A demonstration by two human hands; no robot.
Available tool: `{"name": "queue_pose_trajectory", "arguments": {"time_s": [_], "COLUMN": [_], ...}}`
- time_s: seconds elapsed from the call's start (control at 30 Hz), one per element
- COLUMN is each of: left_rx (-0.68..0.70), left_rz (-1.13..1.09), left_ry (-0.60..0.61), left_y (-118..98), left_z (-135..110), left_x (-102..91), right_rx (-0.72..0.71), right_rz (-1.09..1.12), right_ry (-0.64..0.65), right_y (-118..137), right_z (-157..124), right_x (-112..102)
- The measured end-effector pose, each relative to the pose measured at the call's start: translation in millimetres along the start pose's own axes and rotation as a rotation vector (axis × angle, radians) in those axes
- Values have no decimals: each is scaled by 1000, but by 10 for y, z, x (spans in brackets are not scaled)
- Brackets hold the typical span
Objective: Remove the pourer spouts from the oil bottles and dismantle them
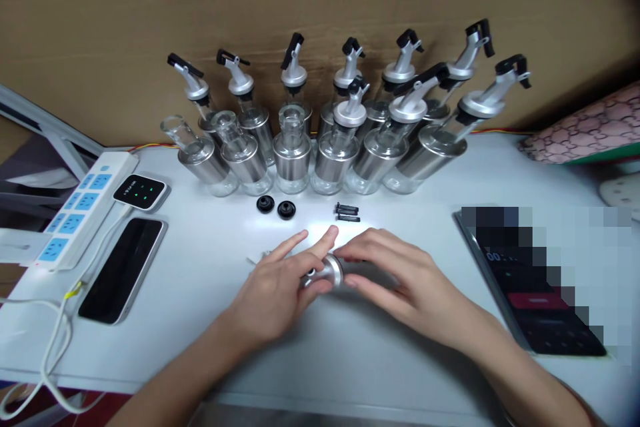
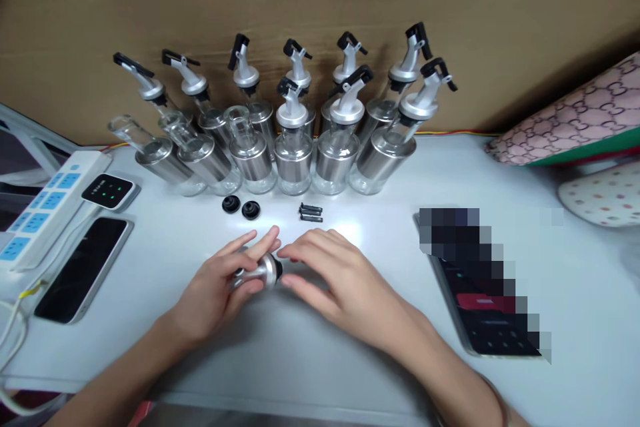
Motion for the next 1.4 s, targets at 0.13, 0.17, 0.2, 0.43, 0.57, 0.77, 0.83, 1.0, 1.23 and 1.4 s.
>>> {"name": "queue_pose_trajectory", "arguments": {"time_s": [0.13,0.17,0.2,0.43,0.57,0.77,0.83,1.0,1.23,1.4], "left_rx": [-15,-16,-13,3,46,71,60,47,5,21], "left_rz": [-32,-49,-69,-121,-61,100,109,159,285,304], "left_ry": [-8,-9,-7,22,49,35,32,70,82,78], "left_y": [7,12,16,50,25,8,7,-8,33,19], "left_z": [6,2,-6,-83,-62,-44,-50,-43,-20,-24], "left_x": [-21,-19,-12,56,41,1,3,23,1,6], "right_rx": [-22,-24,-24,-6,29,38,34,70,115,133], "right_rz": [74,93,107,126,134,115,115,79,-57,-74], "right_ry": [-18,-18,-16,-22,-36,-40,-38,-37,-95,-94], "right_y": [41,45,45,11,-22,-29,-26,-37,-50,-74], "right_z": [10,9,7,-15,-14,-22,-22,-4,4,-19], "right_x": [66,78,91,133,87,52,62,87,54,76]}}
Point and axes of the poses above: each hand's wrist, its own z-axis towards the middle knuckle, its own x-axis out of the palm, y = z × x, the point moved 6 cm from there along z, towards the middle knuckle, and after that the axes turned 1 degree about x, right-handed, at the moved point
